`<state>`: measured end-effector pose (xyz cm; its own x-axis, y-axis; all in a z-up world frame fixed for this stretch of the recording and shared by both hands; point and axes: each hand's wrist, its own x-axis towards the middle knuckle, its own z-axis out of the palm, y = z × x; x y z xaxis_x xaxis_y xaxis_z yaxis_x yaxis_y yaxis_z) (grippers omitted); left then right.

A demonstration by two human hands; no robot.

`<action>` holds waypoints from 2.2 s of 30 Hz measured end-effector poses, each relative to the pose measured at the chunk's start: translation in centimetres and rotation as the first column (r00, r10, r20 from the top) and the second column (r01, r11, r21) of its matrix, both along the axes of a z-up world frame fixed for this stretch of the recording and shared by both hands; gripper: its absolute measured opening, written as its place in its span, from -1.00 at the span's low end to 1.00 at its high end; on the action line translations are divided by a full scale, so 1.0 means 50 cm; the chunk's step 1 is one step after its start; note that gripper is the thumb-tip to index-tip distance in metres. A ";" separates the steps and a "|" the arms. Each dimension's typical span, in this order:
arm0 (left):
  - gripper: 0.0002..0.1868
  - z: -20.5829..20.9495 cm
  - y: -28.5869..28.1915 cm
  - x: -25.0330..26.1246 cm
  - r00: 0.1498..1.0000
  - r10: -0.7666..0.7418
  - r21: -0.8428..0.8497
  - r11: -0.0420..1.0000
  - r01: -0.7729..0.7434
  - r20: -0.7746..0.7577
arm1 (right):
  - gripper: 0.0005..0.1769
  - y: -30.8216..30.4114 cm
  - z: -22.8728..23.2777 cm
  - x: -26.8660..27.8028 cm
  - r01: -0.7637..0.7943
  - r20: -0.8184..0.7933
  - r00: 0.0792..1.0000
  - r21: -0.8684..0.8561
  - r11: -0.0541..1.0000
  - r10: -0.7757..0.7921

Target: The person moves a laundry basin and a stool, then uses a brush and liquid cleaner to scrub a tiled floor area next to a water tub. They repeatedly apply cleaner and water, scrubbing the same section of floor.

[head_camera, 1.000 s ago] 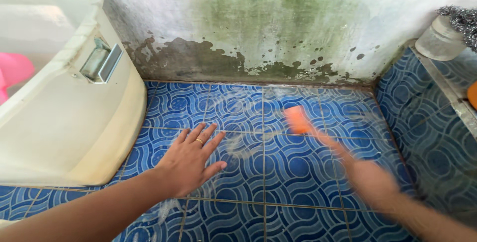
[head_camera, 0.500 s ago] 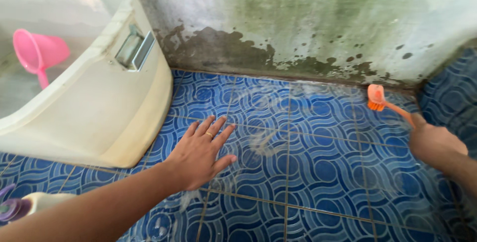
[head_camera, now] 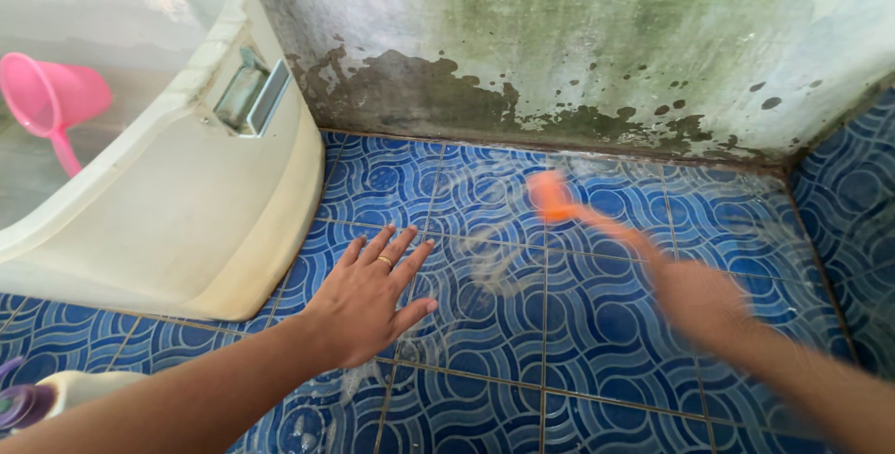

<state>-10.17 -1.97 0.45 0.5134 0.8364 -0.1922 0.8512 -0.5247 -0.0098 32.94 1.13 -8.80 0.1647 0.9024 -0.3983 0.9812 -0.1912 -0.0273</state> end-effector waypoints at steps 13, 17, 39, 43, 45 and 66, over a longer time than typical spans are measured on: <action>-0.18 0.019 0.003 0.032 1.000 -0.018 0.013 1.000 0.019 -0.019 | -0.31 -0.131 -0.012 -0.169 -0.384 -0.057 0.923 -0.043 0.922 0.381; -0.18 0.020 0.011 0.054 0.999 -0.046 0.016 0.999 0.046 0.003 | -0.13 -0.142 0.006 -0.108 -0.367 0.090 0.923 -0.097 0.925 0.375; -0.19 0.057 0.008 0.224 0.971 -0.234 0.082 0.970 0.229 0.045 | -0.58 -0.162 0.248 0.349 -0.320 0.531 0.781 -0.113 0.941 0.329; -0.18 0.067 0.003 0.245 0.962 -0.266 0.097 0.961 0.261 0.052 | -0.59 -0.176 0.211 0.403 -0.229 0.491 0.845 -0.028 0.973 0.213; -0.19 0.071 0.002 0.250 0.958 -0.284 0.112 0.954 0.278 0.043 | -0.56 -0.180 0.182 0.438 -0.223 0.475 0.859 0.015 0.975 0.190; -0.20 0.108 -0.014 0.171 0.988 -0.143 0.134 0.982 0.135 0.055 | -0.94 0.118 0.190 0.747 0.930 -0.961 -0.275 -0.262 0.258 0.016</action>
